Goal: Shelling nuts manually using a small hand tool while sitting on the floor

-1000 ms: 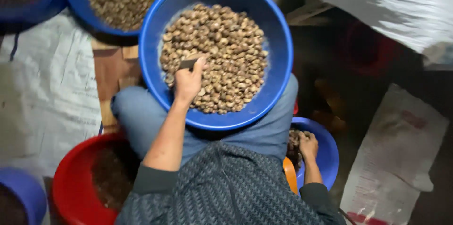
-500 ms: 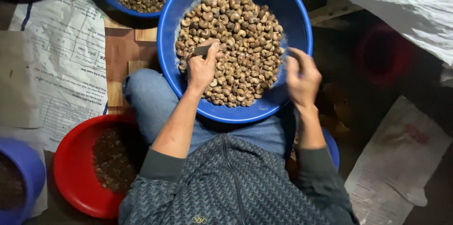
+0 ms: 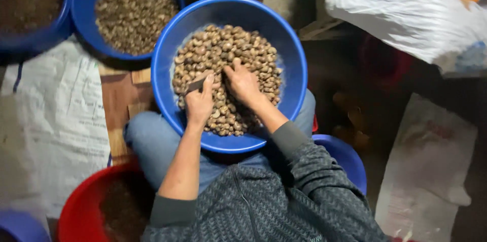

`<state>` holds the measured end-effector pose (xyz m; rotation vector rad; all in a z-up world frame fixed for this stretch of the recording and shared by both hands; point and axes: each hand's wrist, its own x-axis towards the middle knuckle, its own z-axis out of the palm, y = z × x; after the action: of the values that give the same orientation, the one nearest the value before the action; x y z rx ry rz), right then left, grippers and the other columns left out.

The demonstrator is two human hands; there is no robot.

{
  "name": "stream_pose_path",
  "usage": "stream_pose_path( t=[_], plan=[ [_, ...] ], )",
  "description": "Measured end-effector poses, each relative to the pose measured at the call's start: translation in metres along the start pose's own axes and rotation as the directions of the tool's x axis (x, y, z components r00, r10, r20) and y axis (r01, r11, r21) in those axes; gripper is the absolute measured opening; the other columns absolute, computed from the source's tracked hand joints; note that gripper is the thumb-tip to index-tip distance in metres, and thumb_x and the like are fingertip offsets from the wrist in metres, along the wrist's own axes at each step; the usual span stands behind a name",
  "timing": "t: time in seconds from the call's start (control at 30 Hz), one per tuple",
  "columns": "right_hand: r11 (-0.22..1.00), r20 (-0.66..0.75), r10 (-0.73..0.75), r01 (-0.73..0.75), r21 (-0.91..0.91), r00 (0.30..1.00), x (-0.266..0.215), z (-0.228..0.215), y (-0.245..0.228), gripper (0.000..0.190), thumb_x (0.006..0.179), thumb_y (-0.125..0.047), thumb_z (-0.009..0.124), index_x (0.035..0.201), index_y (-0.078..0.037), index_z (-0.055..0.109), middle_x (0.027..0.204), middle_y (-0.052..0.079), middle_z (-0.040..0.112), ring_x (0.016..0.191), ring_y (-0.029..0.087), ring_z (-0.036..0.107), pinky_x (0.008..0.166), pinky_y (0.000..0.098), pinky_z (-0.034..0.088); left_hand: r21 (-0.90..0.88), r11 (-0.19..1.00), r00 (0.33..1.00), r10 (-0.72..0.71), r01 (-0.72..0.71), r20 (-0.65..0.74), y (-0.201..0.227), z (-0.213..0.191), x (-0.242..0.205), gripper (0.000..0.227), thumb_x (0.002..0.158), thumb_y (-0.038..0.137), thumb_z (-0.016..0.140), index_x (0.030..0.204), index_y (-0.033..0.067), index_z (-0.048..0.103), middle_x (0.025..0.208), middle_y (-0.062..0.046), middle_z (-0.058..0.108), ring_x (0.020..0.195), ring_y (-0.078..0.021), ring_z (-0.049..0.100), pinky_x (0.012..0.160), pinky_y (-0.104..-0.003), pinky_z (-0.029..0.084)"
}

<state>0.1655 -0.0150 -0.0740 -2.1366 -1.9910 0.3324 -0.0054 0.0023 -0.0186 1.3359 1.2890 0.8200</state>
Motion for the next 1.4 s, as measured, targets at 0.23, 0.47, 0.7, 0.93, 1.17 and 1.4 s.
stream_pose_path(
  t=[0.23,0.47,0.7,0.93,1.17,1.4],
  plan=[
    [0.948,0.024,0.094,-0.096,0.304,0.995,-0.009,0.016,0.014,0.024,0.095,-0.034,0.062,0.108,-0.015,0.055,0.106,0.015,0.060,0.097,0.042,0.068,0.081,0.0577,0.057,0.076,0.991,0.993,-0.110,0.108,0.030,0.014,-0.003,-0.006,0.037,0.103,0.040,0.061,0.117,0.0094,0.076,0.096,-0.013,0.079,0.096,-0.0255,0.076,0.085,-0.041,0.059],
    [0.355,0.219,0.177,-0.269,0.895,0.960,-0.017,0.016,0.009,0.031,0.099,-0.031,0.068,0.114,-0.004,0.068,0.101,0.021,0.075,0.088,0.033,0.072,0.076,0.0433,0.059,0.052,0.994,0.995,0.094,-0.095,0.024,0.009,0.000,-0.008,0.021,0.100,0.023,0.072,0.109,0.0061,0.079,0.092,-0.016,0.076,0.089,-0.0201,0.072,0.080,-0.040,0.058],
    [-0.083,0.228,0.049,-0.223,0.971,0.973,-0.019,0.010,0.012,0.035,0.101,-0.013,0.067,0.132,0.001,0.058,0.098,0.025,0.072,0.072,0.026,0.076,0.060,0.0366,0.067,0.111,0.980,0.987,0.160,-0.163,0.031,0.018,0.002,-0.011,0.021,0.100,0.026,0.072,0.112,0.0109,0.079,0.091,-0.014,0.077,0.091,-0.0246,0.073,0.083,-0.041,0.058],
    [-0.158,0.197,0.002,-0.194,0.968,0.980,-0.023,0.005,0.007,0.042,0.098,-0.009,0.070,0.135,0.004,0.053,0.099,0.018,0.071,0.076,0.025,0.077,0.061,0.0339,0.067,0.043,0.987,0.985,0.150,-0.154,0.084,0.027,0.002,-0.010,0.018,0.099,0.022,0.076,0.109,0.0090,0.080,0.094,-0.016,0.077,0.091,-0.0223,0.071,0.083,-0.041,0.057],
    [-0.104,0.162,-0.026,-0.164,0.981,0.986,-0.021,0.009,0.011,0.041,0.100,-0.012,0.069,0.135,0.002,0.053,0.100,0.018,0.073,0.078,0.025,0.078,0.062,0.0280,0.064,0.043,0.999,1.000,-0.005,0.006,-0.006,0.024,-0.003,-0.006,0.024,0.098,0.033,0.076,0.105,0.0103,0.080,0.086,-0.012,0.076,0.090,-0.0212,0.073,0.087,-0.042,0.057],
    [-0.130,0.137,-0.004,-0.136,0.982,0.991,-0.016,0.037,0.016,0.041,0.098,-0.006,0.071,0.135,0.003,0.056,0.094,0.015,0.072,0.074,0.026,0.077,0.060,0.0283,0.063,-0.038,0.994,0.993,0.104,-0.102,0.059,0.027,-0.004,-0.012,0.018,0.101,0.020,0.071,0.111,0.0061,0.078,0.103,-0.018,0.076,0.100,-0.0234,0.071,0.091,-0.042,0.056]
  ],
)
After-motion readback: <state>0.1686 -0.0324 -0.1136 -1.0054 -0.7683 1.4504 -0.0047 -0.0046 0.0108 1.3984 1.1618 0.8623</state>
